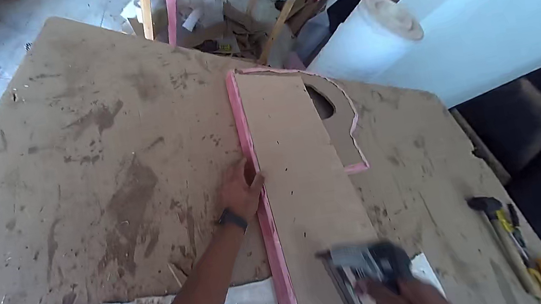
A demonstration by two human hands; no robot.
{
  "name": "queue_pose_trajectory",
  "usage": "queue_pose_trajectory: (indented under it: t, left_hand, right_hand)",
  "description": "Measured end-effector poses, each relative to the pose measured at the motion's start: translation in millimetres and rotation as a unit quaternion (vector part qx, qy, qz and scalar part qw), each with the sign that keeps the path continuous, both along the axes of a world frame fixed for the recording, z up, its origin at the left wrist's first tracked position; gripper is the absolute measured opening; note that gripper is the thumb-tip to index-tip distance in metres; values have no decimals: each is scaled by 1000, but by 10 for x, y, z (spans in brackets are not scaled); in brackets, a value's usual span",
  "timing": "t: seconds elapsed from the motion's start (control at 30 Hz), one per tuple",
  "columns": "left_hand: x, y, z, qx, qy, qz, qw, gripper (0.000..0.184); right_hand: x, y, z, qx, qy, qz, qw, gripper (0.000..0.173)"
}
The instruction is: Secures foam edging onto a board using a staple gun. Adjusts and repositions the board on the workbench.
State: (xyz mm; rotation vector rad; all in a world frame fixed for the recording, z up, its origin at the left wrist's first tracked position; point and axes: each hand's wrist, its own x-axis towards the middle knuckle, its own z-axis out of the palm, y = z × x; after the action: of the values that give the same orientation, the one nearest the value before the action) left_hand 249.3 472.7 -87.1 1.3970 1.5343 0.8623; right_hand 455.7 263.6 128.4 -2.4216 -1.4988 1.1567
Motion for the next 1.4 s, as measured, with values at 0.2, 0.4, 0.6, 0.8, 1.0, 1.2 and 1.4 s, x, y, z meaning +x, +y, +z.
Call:
queue_pose_trajectory:
  t: [0.2,0.4,0.6,0.8,1.0,1.2,1.4]
  left_hand:
    - [174,1021,-40,-26,62,41,997,84]
    - [159,970,-45,-9,33,69,997,73]
    - [160,971,-37,-31,30,60,997,74]
    - [168,916,-70,7,34,67,997,59]
    - [176,832,-205,141,-13,162,977,48]
    - [182,845,-286,181,-72,197,961,51]
    - [191,848,-303,188,-84,196,959,52]
  right_hand:
    - [-337,3127,-100,108,-24,87,990,32]
    - [-911,5165,-510,134,27,72,988,29]
    - [-978,5304,-587,102,19,54,993,28]
    - [-899,5163,-649,118,40,41,991,25]
    - [-852,4698,-614,116,49,67,990,26]
    - [-759,4009,-505,83,29,65,994,29]
    - [-619,3520,-523,68,52,69,994,30]
